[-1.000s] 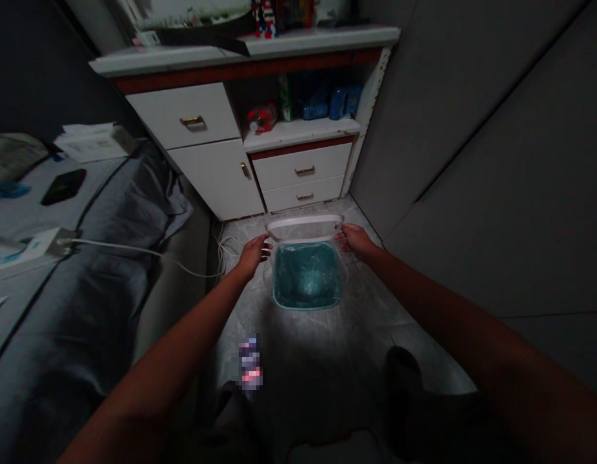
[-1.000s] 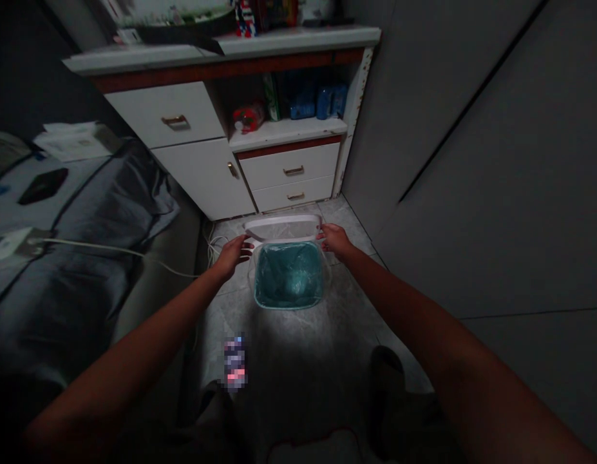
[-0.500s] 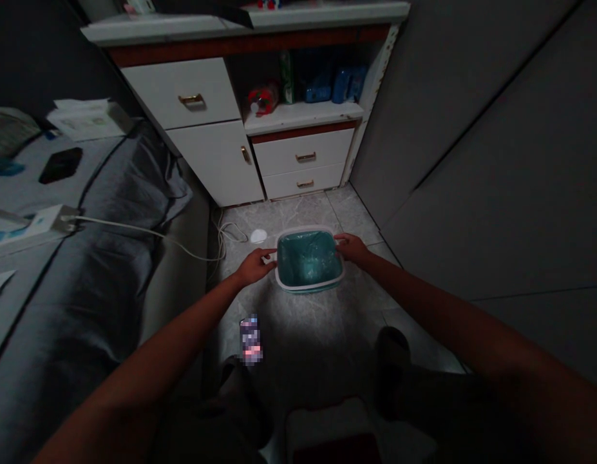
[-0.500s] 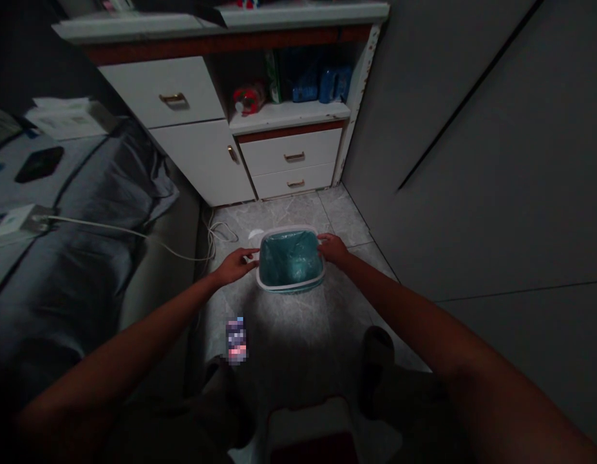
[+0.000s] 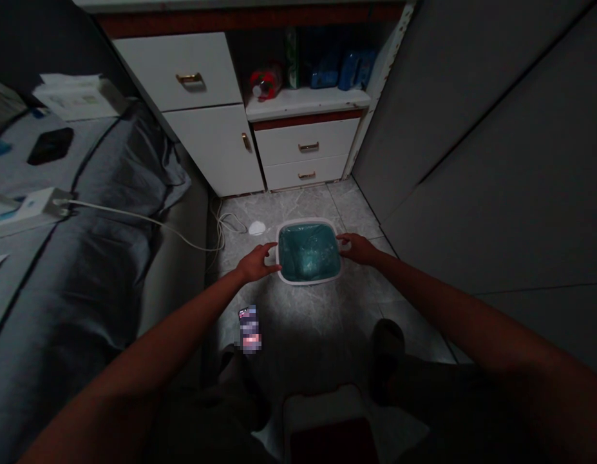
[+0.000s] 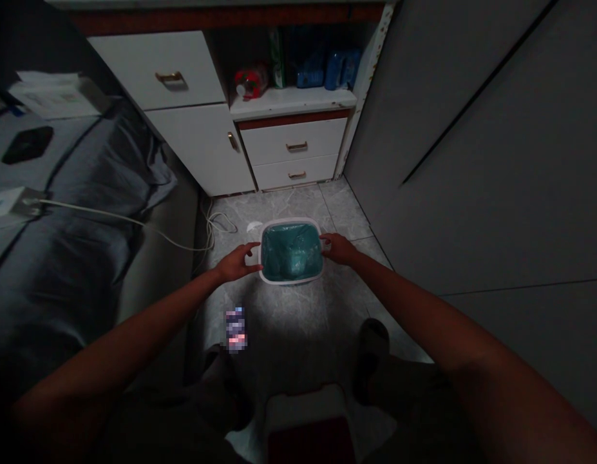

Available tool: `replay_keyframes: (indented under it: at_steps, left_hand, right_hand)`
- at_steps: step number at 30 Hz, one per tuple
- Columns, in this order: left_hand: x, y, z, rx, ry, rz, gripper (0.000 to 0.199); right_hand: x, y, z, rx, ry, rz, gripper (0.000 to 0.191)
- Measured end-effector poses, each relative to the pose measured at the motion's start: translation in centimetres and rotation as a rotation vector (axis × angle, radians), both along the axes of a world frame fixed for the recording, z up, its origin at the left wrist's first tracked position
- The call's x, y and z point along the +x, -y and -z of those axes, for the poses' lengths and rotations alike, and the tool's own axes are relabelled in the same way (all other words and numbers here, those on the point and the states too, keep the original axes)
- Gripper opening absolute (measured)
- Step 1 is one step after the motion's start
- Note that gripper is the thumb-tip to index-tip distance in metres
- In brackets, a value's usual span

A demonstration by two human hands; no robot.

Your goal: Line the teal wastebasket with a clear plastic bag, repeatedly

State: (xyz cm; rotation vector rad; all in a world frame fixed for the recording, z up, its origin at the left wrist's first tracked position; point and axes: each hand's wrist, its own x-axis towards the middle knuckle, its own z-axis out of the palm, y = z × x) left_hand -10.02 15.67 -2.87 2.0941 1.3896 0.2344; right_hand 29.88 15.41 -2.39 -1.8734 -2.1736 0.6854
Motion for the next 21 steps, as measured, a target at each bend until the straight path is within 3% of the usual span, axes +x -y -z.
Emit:
replay_keyframes:
  at_steps: [4, 8, 11, 13, 16, 21]
  left_hand:
    - [0.0, -0.1, 0.5, -0.044, 0.0, -0.005, 0.093]
    - [-0.4, -0.4, 0.9, -0.056, 0.023, 0.009, 0.099]
    - [-0.6, -0.5, 0.7, -0.046, 0.046, 0.022, 0.099]
    - [-0.7, -0.5, 0.5, -0.057, 0.043, 0.023, 0.099]
    - [-0.7, -0.5, 0.0, -0.088, 0.026, 0.019, 0.1]
    - [-0.4, -0.5, -0.6, -0.087, -0.001, 0.017, 0.097]
  right_hand:
    - [0.8, -0.2, 0.1, -0.034, 0.008, -0.021, 0.062]
    - [0.6, -0.4, -1.7, -0.115, 0.116, 0.009, 0.062]
    - [-1.2, -0.3, -3.7, -0.099, 0.294, -0.023, 0.055]
    - [-3.4, -0.5, -4.1, -0.035, 0.358, -0.112, 0.041]
    - [-7.8, -1.8, -1.8, -0.015, 0.344, -0.294, 0.035]
    - [-14.7, -5.9, 6.1, -0.33, 0.311, -0.465, 0.047]
